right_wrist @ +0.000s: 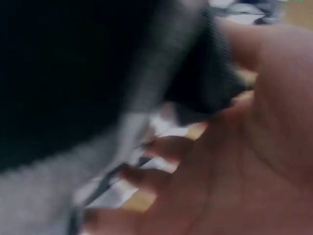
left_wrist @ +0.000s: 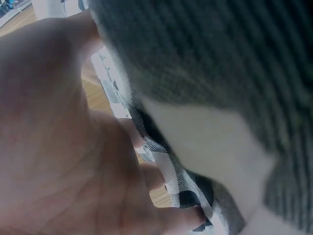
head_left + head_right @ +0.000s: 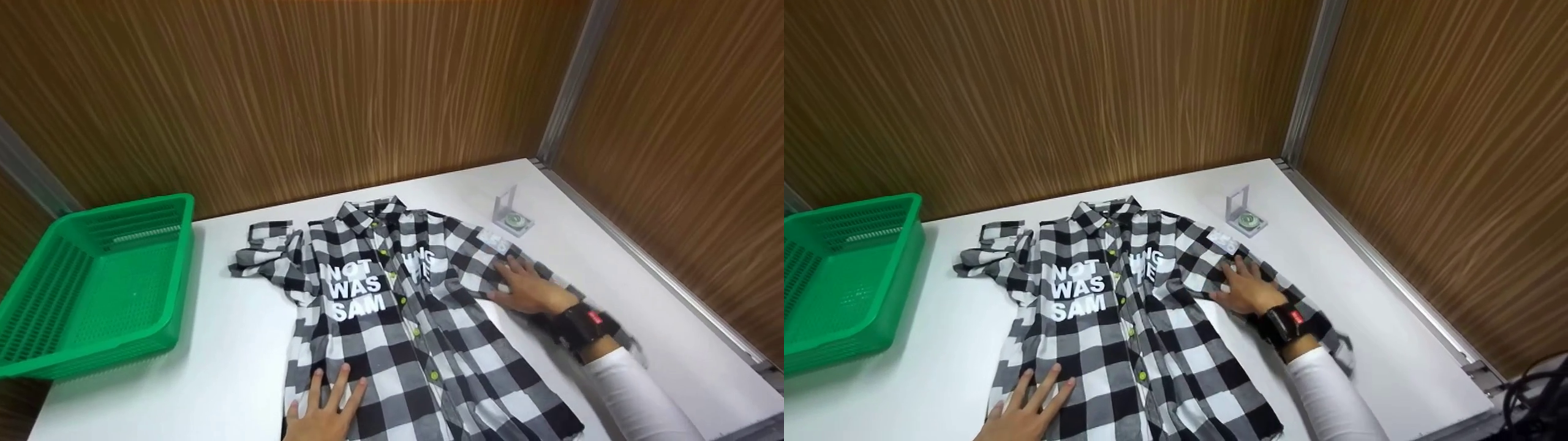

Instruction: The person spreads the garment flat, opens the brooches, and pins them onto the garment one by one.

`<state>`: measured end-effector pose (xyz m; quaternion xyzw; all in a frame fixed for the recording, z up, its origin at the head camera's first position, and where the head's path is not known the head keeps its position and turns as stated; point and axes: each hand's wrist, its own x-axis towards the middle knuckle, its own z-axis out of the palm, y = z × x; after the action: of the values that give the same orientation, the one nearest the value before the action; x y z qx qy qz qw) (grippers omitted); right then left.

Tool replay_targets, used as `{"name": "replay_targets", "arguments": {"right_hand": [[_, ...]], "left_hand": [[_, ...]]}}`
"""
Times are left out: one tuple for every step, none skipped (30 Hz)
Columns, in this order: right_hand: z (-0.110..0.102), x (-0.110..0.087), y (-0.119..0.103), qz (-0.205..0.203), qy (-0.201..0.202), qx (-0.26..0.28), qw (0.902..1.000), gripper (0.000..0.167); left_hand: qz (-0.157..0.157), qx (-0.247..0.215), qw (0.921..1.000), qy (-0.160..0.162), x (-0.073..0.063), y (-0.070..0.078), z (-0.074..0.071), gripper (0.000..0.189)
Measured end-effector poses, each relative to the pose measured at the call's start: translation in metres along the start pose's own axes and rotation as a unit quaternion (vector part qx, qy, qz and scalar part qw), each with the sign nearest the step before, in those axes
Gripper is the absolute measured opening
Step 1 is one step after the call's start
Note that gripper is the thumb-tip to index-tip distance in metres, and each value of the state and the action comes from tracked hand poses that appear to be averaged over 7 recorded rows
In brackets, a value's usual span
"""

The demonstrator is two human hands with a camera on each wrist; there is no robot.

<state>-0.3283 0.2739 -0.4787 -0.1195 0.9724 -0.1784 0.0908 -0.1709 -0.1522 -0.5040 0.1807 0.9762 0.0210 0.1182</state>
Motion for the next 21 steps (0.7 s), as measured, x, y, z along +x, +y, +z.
{"name": "replay_targets", "arguments": {"right_hand": [[0.0,0.001,0.008,-0.002,-0.002,-0.001,1.0,0.084],[-0.002,0.002,0.017,-0.003,-0.005,0.002,1.0,0.085],[-0.005,0.003,0.027,-0.006,-0.007,0.004,0.9999,0.086],[-0.008,0.004,0.037,-0.013,-0.009,0.006,0.9999,0.087],[-0.011,0.006,0.047,-0.015,-0.013,0.008,0.9998,0.087],[-0.014,0.008,0.056,-0.021,-0.016,0.011,0.9996,0.088],[-0.017,0.009,0.066,-0.024,-0.019,0.013,0.9995,0.089],[-0.02,0.011,0.075,-0.028,-0.021,0.017,0.9992,0.09],[-0.023,0.013,0.083,-0.031,-0.024,0.022,0.999,0.091],[-0.026,0.015,0.089,-0.03,-0.027,0.025,0.9989,0.093],[-0.029,0.017,0.094,-0.028,-0.03,0.03,0.9987,0.094],[-0.032,0.018,0.096,-0.025,-0.035,0.036,0.9984,0.096],[-0.034,0.02,0.098,-0.019,-0.042,0.039,0.9982,0.098],[-0.037,0.022,0.099,-0.013,-0.05,0.039,0.9979,0.099],[-0.041,0.024,0.097,-0.007,-0.059,0.038,0.9975,0.1],[-0.044,0.026,0.095,-0.001,-0.066,0.035,0.9972,0.101],[-0.048,0.028,0.093,0.006,-0.073,0.031,0.9968,0.101],[-0.053,0.029,0.089,0.017,-0.078,0.025,0.9965,0.102],[-0.057,0.031,0.084,0.028,-0.081,0.017,0.9962,0.101],[-0.062,0.03,0.078,0.04,-0.077,0.006,0.9962,0.101],[-0.065,0.03,0.07,0.047,-0.07,-0.004,0.9964,0.1]], "left_hand": [[-0.008,-0.005,1.0,-0.003,-0.001,0.0,0.001,0.107],[-0.014,-0.011,0.9998,-0.004,-0.002,0.001,0.002,0.108],[-0.018,-0.015,0.9997,-0.004,-0.003,0.002,0.003,0.109],[-0.02,-0.019,0.9996,-0.002,-0.004,0.002,0.004,0.109],[-0.022,-0.021,0.9995,-0.001,-0.004,0.003,0.004,0.109],[-0.023,-0.024,0.9995,0.001,-0.005,0.003,0.005,0.109],[-0.023,-0.027,0.9994,0.0,-0.006,0.003,0.005,0.109],[-0.023,-0.03,0.9993,-0.001,-0.006,0.003,0.006,0.11],[-0.022,-0.033,0.9992,-0.002,-0.006,0.003,0.005,0.11],[-0.022,-0.036,0.9991,-0.004,-0.007,0.002,0.004,0.11],[-0.022,-0.039,0.999,-0.006,-0.007,0.002,0.003,0.111],[-0.023,-0.043,0.9987,-0.011,-0.008,0.001,0.002,0.112],[-0.024,-0.047,0.9985,-0.015,-0.008,0.0,0.001,0.113],[-0.024,-0.05,0.9983,-0.018,-0.009,-0.002,0.0,0.114],[-0.025,-0.053,0.9981,-0.02,-0.009,-0.003,-0.001,0.115],[-0.025,-0.055,0.9979,-0.021,-0.009,-0.005,-0.001,0.116],[-0.026,-0.057,0.9978,-0.021,-0.008,-0.006,-0.001,0.117],[-0.027,-0.058,0.9977,-0.022,-0.007,-0.006,0.0,0.118],[-0.03,-0.057,0.9978,-0.019,-0.007,-0.007,0.001,0.118],[-0.031,-0.056,0.9978,-0.018,-0.006,-0.007,0.0,0.118],[-0.032,-0.053,0.9979,-0.017,-0.005,-0.007,0.0,0.117]]}}
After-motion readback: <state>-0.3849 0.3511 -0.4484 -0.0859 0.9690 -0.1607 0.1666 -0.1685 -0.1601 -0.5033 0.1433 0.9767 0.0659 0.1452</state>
